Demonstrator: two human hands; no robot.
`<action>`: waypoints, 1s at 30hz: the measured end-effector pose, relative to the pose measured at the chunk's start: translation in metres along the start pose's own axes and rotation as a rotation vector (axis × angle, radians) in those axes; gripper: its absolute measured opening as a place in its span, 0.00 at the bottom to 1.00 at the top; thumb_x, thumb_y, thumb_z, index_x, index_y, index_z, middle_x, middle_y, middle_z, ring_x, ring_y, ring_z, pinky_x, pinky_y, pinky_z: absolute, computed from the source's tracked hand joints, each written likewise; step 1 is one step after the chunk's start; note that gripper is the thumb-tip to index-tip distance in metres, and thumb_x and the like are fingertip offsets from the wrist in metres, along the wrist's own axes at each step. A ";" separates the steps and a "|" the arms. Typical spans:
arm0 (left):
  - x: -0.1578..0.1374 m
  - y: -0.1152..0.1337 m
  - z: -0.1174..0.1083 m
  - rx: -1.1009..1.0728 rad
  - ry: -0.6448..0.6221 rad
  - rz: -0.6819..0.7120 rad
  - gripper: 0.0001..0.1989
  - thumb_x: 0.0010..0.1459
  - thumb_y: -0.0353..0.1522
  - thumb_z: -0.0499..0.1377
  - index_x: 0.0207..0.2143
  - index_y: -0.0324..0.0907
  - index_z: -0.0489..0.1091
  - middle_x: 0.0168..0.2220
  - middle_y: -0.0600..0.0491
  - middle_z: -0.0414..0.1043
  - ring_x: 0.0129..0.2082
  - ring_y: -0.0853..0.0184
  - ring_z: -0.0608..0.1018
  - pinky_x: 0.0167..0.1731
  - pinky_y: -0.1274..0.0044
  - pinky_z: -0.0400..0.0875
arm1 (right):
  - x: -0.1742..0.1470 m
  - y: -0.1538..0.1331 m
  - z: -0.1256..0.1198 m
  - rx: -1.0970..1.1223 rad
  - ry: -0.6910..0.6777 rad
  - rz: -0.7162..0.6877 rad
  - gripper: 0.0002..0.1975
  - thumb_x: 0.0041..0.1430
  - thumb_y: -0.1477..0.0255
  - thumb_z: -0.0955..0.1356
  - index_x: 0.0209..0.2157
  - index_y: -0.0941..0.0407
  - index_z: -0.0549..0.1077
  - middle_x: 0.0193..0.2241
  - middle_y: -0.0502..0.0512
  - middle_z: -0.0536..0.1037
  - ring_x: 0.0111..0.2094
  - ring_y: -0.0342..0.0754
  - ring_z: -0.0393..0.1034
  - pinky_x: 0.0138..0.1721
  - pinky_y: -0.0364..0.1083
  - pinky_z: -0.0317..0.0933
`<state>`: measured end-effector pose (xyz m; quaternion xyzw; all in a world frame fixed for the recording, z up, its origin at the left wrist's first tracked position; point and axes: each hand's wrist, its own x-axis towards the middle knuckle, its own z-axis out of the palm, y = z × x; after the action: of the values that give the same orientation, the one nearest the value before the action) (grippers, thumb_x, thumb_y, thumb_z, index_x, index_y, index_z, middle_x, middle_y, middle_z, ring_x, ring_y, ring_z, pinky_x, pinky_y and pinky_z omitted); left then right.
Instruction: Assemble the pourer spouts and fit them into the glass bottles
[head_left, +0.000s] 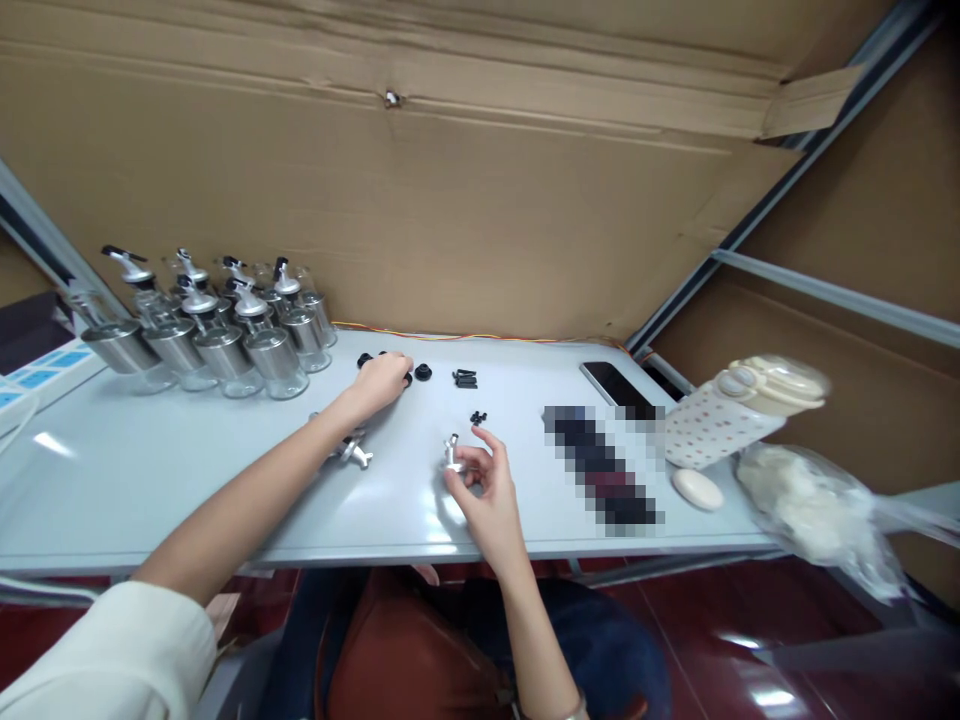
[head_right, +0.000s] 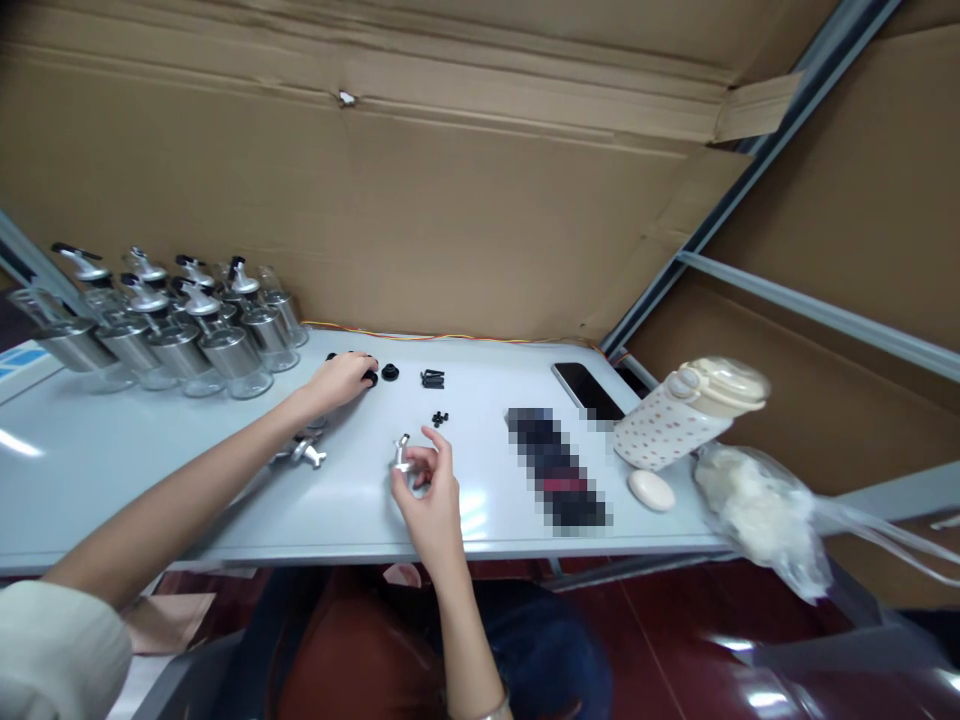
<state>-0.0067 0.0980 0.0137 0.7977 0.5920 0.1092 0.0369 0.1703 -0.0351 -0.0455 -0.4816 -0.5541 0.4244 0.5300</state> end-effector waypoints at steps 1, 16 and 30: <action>-0.002 0.002 -0.004 -0.018 0.006 0.002 0.12 0.54 0.24 0.53 0.38 0.36 0.73 0.41 0.42 0.73 0.42 0.57 0.75 0.41 0.71 0.67 | 0.000 0.000 0.000 0.019 0.016 -0.002 0.27 0.50 0.71 0.67 0.52 0.53 0.58 0.36 0.53 0.72 0.28 0.43 0.62 0.36 0.47 0.60; -0.141 0.060 0.036 -1.357 0.148 -0.374 0.13 0.45 0.34 0.62 0.35 0.40 0.69 0.37 0.51 0.75 0.38 0.65 0.78 0.43 0.74 0.72 | 0.001 -0.002 -0.002 0.197 0.182 0.068 0.18 0.46 0.67 0.73 0.37 0.55 0.65 0.30 0.49 0.70 0.30 0.44 0.66 0.34 0.45 0.61; -0.143 0.058 0.038 -1.414 0.159 -0.394 0.13 0.43 0.33 0.64 0.33 0.40 0.68 0.35 0.53 0.74 0.33 0.69 0.77 0.40 0.77 0.73 | -0.001 -0.009 -0.001 0.090 -0.040 0.052 0.15 0.43 0.69 0.75 0.32 0.54 0.68 0.28 0.49 0.72 0.28 0.45 0.64 0.30 0.44 0.57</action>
<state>0.0169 -0.0531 -0.0313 0.4519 0.5133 0.5137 0.5181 0.1703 -0.0381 -0.0364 -0.4631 -0.5323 0.4719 0.5287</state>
